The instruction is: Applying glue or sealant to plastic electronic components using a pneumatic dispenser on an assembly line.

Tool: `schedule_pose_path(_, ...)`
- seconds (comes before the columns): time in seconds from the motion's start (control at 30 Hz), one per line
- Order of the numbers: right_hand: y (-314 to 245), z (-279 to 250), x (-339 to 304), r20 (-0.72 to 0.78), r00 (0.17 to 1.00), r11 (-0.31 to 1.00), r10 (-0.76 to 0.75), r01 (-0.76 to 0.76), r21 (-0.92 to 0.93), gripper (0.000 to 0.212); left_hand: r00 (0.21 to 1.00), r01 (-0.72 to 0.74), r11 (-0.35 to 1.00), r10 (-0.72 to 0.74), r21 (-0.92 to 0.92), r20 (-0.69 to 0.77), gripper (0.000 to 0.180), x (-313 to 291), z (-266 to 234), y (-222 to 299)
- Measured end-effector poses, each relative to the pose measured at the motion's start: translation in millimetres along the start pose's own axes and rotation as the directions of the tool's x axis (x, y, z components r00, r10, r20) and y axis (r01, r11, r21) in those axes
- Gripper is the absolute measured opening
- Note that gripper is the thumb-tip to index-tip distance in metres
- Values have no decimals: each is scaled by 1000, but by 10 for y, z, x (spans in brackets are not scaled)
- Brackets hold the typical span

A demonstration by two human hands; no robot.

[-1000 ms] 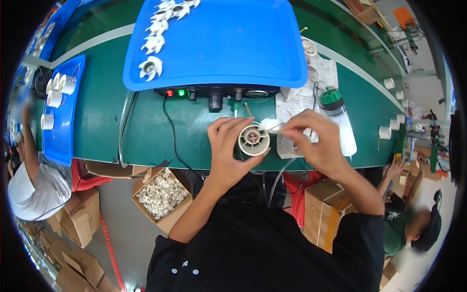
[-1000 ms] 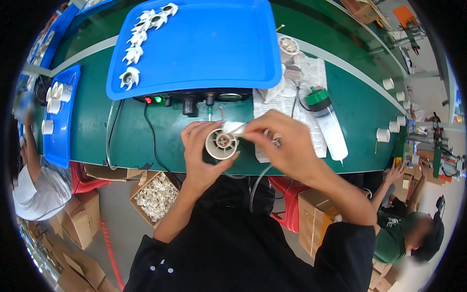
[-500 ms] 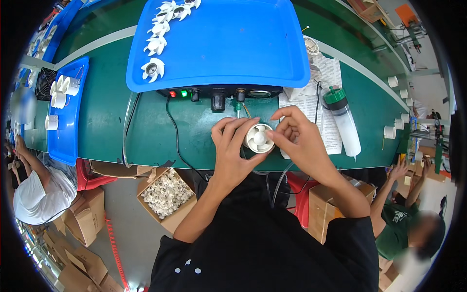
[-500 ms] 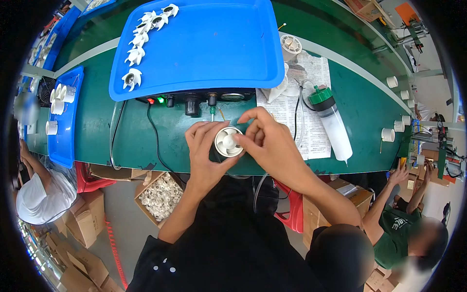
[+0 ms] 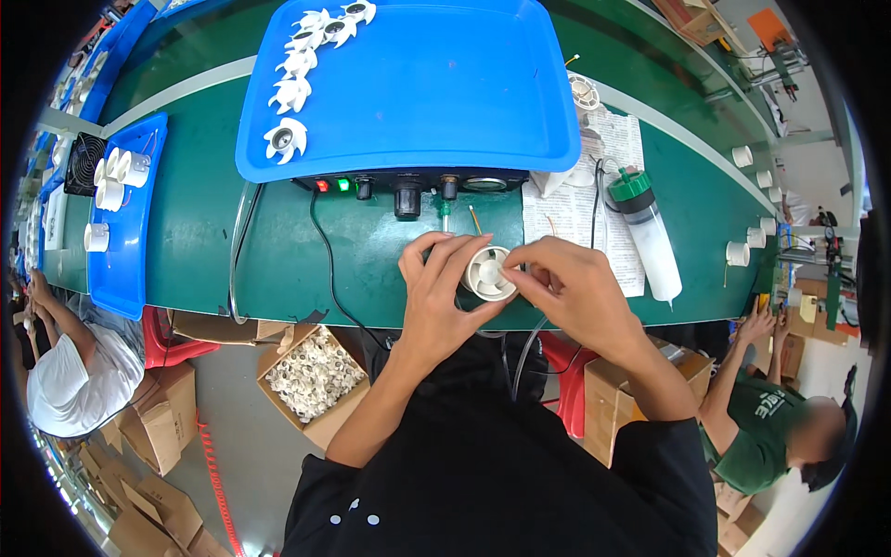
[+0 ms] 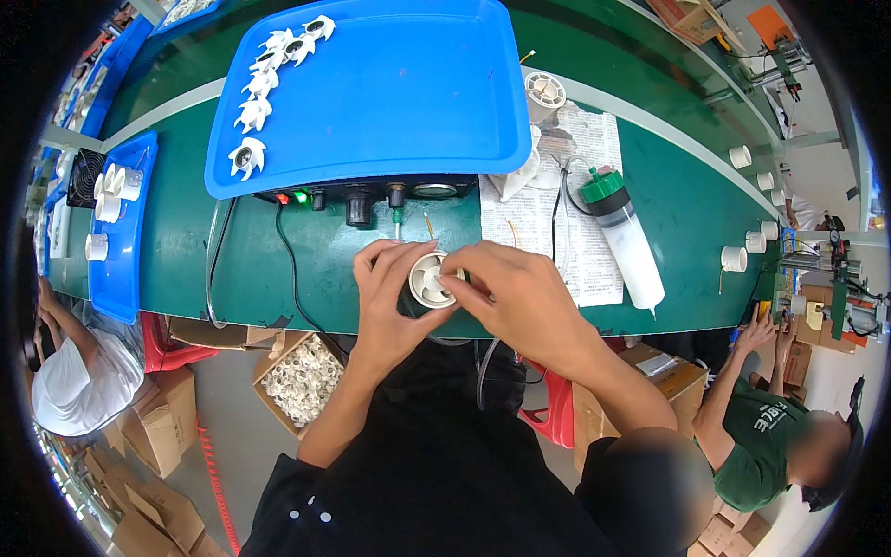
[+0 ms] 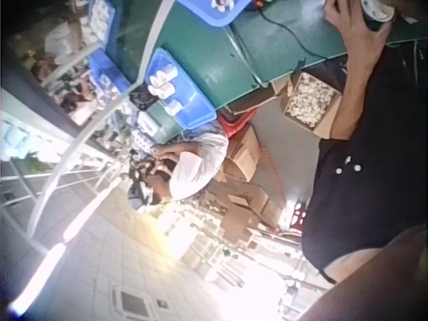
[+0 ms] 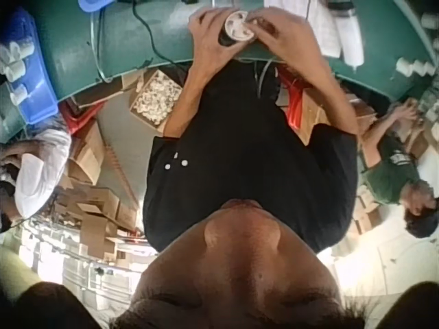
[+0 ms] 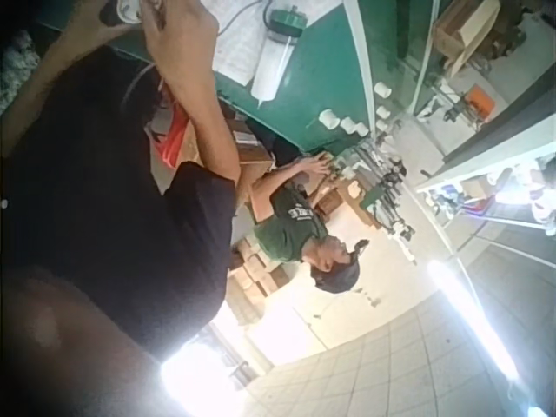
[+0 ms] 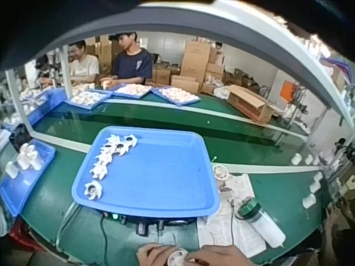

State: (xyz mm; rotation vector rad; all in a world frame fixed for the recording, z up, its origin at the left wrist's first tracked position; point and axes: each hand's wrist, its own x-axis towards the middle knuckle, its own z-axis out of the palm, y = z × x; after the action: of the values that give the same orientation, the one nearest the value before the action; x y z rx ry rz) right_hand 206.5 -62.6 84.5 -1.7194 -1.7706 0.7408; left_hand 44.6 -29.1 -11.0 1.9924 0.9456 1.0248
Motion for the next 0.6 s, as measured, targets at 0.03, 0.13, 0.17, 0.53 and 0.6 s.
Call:
schedule_pose_path(0.03,5,-20,-5,-6,1000,1000,4,-4,-3,15,1000,-5,1000,5,3,17,66,5,5,12)
schedule_pose_path(0.13,-2,-115,47,256,964,996,65,-47,-76,36,997,-67,995,64,69,35,65,4,14,5)
schedule_pose_path(0.17,-130,-181,83,143,985,995,94,-98,17,40,999,-42,998,42,49,-3,65,-1,17,-9)
schedule_pose_path(0.53,154,-378,-218,-88,983,985,163,-158,67,37,971,-95,988,65,-119,-231,45,-242,-433,-51)
schedule_pose_path(0.6,306,-471,-398,-160,965,975,210,-196,100,48,932,-60,997,38,-50,-360,60,-248,-824,-104)
